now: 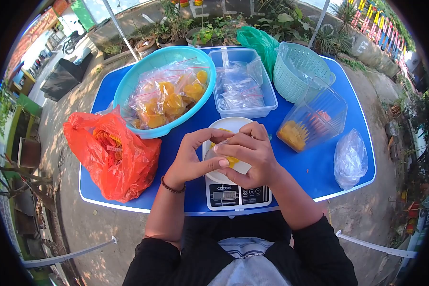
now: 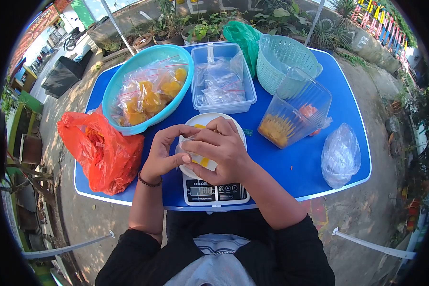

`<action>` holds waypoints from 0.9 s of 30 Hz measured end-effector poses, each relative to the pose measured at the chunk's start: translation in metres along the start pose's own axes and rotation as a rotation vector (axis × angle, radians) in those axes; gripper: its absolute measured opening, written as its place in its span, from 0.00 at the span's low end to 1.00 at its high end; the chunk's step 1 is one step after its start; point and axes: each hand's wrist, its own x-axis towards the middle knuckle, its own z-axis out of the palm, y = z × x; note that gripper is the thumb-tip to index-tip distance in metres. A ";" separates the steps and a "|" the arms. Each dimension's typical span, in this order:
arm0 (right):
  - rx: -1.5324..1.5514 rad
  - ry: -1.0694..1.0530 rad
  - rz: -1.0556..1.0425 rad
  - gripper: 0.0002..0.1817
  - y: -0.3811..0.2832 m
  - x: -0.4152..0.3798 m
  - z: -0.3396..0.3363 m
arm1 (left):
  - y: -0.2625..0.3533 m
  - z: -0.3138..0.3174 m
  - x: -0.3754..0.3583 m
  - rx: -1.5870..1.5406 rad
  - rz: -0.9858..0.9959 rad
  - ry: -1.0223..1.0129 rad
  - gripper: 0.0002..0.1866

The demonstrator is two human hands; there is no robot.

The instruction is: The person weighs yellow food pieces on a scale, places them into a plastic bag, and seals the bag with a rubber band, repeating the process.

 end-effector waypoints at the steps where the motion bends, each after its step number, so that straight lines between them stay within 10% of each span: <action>1: 0.004 0.007 -0.002 0.20 0.000 0.000 -0.001 | 0.001 -0.001 0.000 -0.043 -0.003 -0.004 0.32; 11: 0.392 0.240 0.183 0.19 0.003 -0.005 0.011 | -0.008 0.001 0.000 -0.208 -0.018 0.127 0.24; 15: 0.046 -0.185 0.294 0.20 0.017 -0.003 -0.005 | -0.012 0.000 0.005 -0.011 0.133 0.384 0.26; 27: -0.189 -0.419 0.211 0.27 0.018 -0.013 0.002 | -0.008 0.008 0.007 0.062 0.212 0.505 0.23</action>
